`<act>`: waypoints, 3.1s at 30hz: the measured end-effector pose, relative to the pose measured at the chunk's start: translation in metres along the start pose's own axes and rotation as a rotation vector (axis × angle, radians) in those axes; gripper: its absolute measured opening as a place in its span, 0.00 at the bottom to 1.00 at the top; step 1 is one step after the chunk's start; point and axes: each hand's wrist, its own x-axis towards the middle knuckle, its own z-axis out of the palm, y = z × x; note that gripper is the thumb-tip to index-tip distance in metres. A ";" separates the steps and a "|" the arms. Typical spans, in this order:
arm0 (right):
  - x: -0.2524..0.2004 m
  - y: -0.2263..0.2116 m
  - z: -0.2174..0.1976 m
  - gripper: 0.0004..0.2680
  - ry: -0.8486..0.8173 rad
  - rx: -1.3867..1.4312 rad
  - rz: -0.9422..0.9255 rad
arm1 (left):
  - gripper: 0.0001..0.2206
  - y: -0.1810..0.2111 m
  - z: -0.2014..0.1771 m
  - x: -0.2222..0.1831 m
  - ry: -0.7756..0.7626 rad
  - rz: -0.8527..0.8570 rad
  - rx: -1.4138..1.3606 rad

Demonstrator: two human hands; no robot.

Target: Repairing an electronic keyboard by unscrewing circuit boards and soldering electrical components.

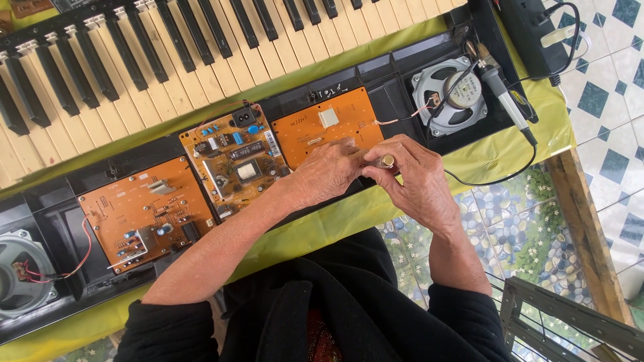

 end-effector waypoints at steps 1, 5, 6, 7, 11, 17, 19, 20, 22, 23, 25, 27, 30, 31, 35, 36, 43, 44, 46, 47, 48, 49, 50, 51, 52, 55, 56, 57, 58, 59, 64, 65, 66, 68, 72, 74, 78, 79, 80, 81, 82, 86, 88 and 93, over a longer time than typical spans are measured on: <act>0.000 -0.002 0.001 0.05 0.000 0.000 0.001 | 0.07 0.002 -0.003 0.002 0.000 0.000 0.000; -0.006 -0.001 0.004 0.09 0.143 -0.011 0.041 | 0.08 0.008 -0.007 0.006 0.006 0.007 0.031; -0.008 0.001 0.004 0.11 0.202 0.003 0.069 | 0.07 0.008 -0.007 0.007 0.029 0.022 0.039; -0.010 0.003 0.007 0.11 0.200 0.004 0.068 | 0.07 0.008 -0.006 0.007 0.031 0.021 0.040; -0.012 -0.003 0.016 0.10 0.338 -0.031 0.031 | 0.09 0.011 -0.010 0.006 0.065 0.052 0.039; -0.005 -0.015 0.013 0.05 0.369 -0.095 -0.095 | 0.09 -0.004 0.012 0.002 0.129 0.094 0.036; -0.005 -0.017 0.013 0.05 0.368 -0.072 -0.095 | 0.09 -0.005 0.011 0.003 0.145 0.100 0.041; -0.006 -0.019 0.014 0.05 0.366 -0.042 -0.079 | 0.10 -0.004 0.010 0.002 0.157 0.114 0.049; -0.010 -0.014 0.020 0.05 0.363 -0.010 -0.065 | 0.10 -0.006 0.014 0.001 0.171 0.125 0.060; -0.013 -0.007 0.024 0.06 0.370 -0.040 -0.066 | 0.10 -0.009 0.019 -0.001 0.176 0.111 0.063; -0.010 -0.009 0.034 0.07 0.375 -0.069 -0.067 | 0.10 -0.007 0.019 0.000 0.183 0.095 0.065; -0.001 -0.028 0.046 0.13 0.436 0.218 -0.017 | 0.11 0.002 0.008 0.001 0.206 0.132 0.083; -0.003 -0.030 0.071 0.14 0.541 0.464 0.036 | 0.12 -0.013 0.025 -0.001 0.202 0.135 0.091; -0.004 -0.022 0.075 0.14 0.540 0.465 0.035 | 0.12 -0.013 0.026 -0.002 0.203 0.134 0.093; -0.004 0.029 0.081 0.16 0.457 0.830 -0.062 | 0.15 -0.020 0.029 -0.001 0.212 0.104 0.015; -0.003 0.047 0.080 0.17 0.319 0.964 -0.112 | 0.15 -0.024 0.030 -0.001 0.217 0.079 -0.029; 0.029 0.069 0.041 0.16 -0.196 1.355 -0.020 | 0.08 -0.019 0.024 0.003 0.159 -0.020 -0.131; 0.030 0.055 0.045 0.16 -0.050 1.212 -0.010 | 0.09 -0.021 0.024 0.004 0.141 -0.010 -0.108; 0.025 0.028 0.052 0.17 0.086 1.067 -0.003 | 0.09 -0.018 0.018 0.003 0.130 -0.005 -0.084; 0.019 0.015 0.055 0.15 0.280 0.906 0.045 | 0.09 -0.013 0.012 0.002 0.126 0.012 -0.077; 0.011 0.001 0.058 0.14 0.479 0.733 0.096 | 0.10 -0.008 0.007 0.002 0.115 0.036 -0.075; 0.012 -0.008 0.060 0.14 0.482 0.731 0.097 | 0.10 -0.012 0.010 0.002 0.112 0.039 -0.076; 0.011 -0.018 0.062 0.12 0.564 0.695 0.106 | 0.10 -0.014 0.014 0.002 0.124 0.038 -0.070; 0.010 -0.029 0.064 0.11 0.646 0.659 0.115 | 0.12 -0.017 0.018 0.002 0.136 0.037 -0.065; 0.011 -0.024 0.066 0.11 0.652 0.655 0.114 | 0.12 -0.016 0.018 0.002 0.133 0.044 -0.066; 0.019 -0.004 0.065 0.13 0.692 0.670 0.079 | 0.09 -0.016 0.018 0.002 0.117 0.038 -0.060; 0.022 0.008 0.061 0.14 0.626 0.739 0.042 | 0.09 -0.017 0.018 0.002 0.124 0.030 -0.069; 0.025 0.020 0.058 0.15 0.559 0.806 0.005 | 0.09 -0.019 0.018 0.002 0.132 0.022 -0.078; 0.026 0.026 0.055 0.15 0.559 0.807 0.005 | 0.09 -0.016 0.013 0.001 0.132 0.022 -0.077; 0.028 0.033 0.052 0.15 0.472 0.884 0.003 | 0.08 -0.013 0.008 0.001 0.140 0.022 -0.132; 0.026 0.027 0.054 0.16 0.388 0.954 0.002 | 0.07 -0.007 0.003 0.003 0.118 -0.009 -0.130; 0.026 0.023 0.052 0.15 0.399 0.940 -0.017 | 0.07 -0.005 0.003 0.005 0.133 0.001 -0.147; 0.024 0.019 0.051 0.15 0.413 0.927 -0.033 | 0.07 -0.004 0.004 0.005 0.144 0.011 -0.167; 0.025 0.024 0.056 0.15 0.428 0.933 -0.039 | 0.06 -0.002 0.002 0.003 0.134 0.012 -0.155; 0.024 0.025 0.060 0.15 0.443 0.913 -0.027 | 0.06 -0.003 -0.001 0.001 0.129 0.038 -0.146; 0.024 0.025 0.060 0.15 0.450 0.927 -0.033 | 0.06 -0.005 0.000 0.001 0.119 0.032 -0.145; 0.024 0.024 0.061 0.15 0.480 0.945 -0.042 | 0.05 0.000 -0.004 0.000 0.103 0.018 -0.144; 0.024 0.023 0.061 0.15 0.482 0.944 -0.043 | 0.05 -0.001 -0.004 0.000 0.101 0.020 -0.144; 0.024 0.021 0.062 0.15 0.486 0.939 -0.040 | 0.05 -0.001 -0.003 -0.001 0.099 0.024 -0.136; 0.024 0.020 0.063 0.15 0.489 0.935 -0.037 | 0.05 -0.001 -0.002 -0.002 0.097 0.028 -0.129; 0.024 0.019 0.062 0.15 0.492 0.934 -0.036 | 0.05 -0.002 -0.002 -0.001 0.094 0.028 -0.130; 0.025 0.013 0.062 0.15 0.482 0.907 -0.018 | 0.07 -0.003 0.000 -0.002 0.110 0.053 -0.112; 0.026 0.009 0.062 0.15 0.488 0.889 -0.002 | 0.07 -0.004 0.001 -0.002 0.115 0.061 -0.109; 0.024 0.008 0.061 0.16 0.506 0.853 -0.008 | 0.07 -0.004 0.003 -0.001 0.125 0.091 -0.098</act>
